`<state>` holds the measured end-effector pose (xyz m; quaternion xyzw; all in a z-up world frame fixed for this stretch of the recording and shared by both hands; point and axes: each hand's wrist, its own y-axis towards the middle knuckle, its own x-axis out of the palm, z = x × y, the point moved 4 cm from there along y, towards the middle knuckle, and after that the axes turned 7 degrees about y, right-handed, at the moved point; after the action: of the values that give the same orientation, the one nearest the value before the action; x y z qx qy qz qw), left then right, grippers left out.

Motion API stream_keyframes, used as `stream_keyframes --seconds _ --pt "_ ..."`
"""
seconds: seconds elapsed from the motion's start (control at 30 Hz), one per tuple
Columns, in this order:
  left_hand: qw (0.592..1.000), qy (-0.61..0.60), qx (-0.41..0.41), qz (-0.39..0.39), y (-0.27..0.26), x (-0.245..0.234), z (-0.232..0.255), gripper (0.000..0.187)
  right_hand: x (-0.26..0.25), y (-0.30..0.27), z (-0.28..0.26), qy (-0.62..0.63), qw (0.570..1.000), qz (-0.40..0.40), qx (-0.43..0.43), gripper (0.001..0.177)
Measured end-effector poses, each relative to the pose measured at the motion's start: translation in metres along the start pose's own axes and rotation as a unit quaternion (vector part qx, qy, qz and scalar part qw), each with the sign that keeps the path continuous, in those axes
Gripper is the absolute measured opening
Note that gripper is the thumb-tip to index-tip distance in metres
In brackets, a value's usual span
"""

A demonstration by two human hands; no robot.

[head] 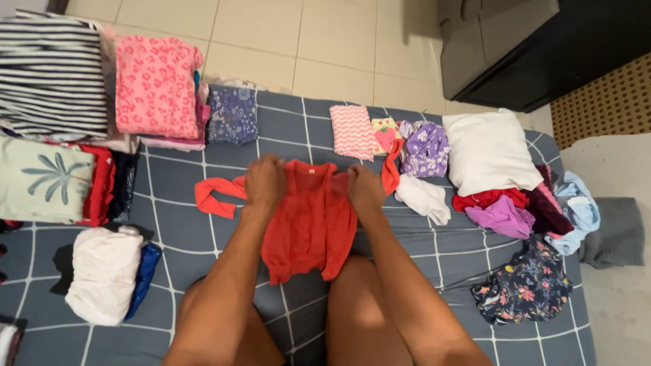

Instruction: Folding various items of clothing and stacking them on a bed.

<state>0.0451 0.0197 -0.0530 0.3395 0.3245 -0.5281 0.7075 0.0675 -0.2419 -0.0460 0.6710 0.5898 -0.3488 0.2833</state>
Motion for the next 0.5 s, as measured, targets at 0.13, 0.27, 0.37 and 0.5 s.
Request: stream_keyframes --seconds 0.13,0.27,0.37,0.5 --pt "0.988 0.069 0.121 0.07 -0.002 0.023 -0.013 0.039 -0.002 -0.009 -0.01 0.002 0.951 0.046 -0.307 0.044" --pt "0.991 0.07 0.058 -0.094 -0.006 0.02 -0.01 0.037 0.001 0.0 -0.009 -0.048 0.977 -0.129 -0.165 0.033" --pt "0.992 0.027 0.06 -0.111 -0.015 -0.062 0.03 0.027 -0.018 0.009 -0.001 0.02 0.972 -0.151 -0.18 0.021" --pt "0.982 -0.109 0.144 -0.047 -0.028 -0.18 0.08 0.014 -0.109 -0.01 -0.045 0.205 0.93 -0.169 -0.252 0.024"
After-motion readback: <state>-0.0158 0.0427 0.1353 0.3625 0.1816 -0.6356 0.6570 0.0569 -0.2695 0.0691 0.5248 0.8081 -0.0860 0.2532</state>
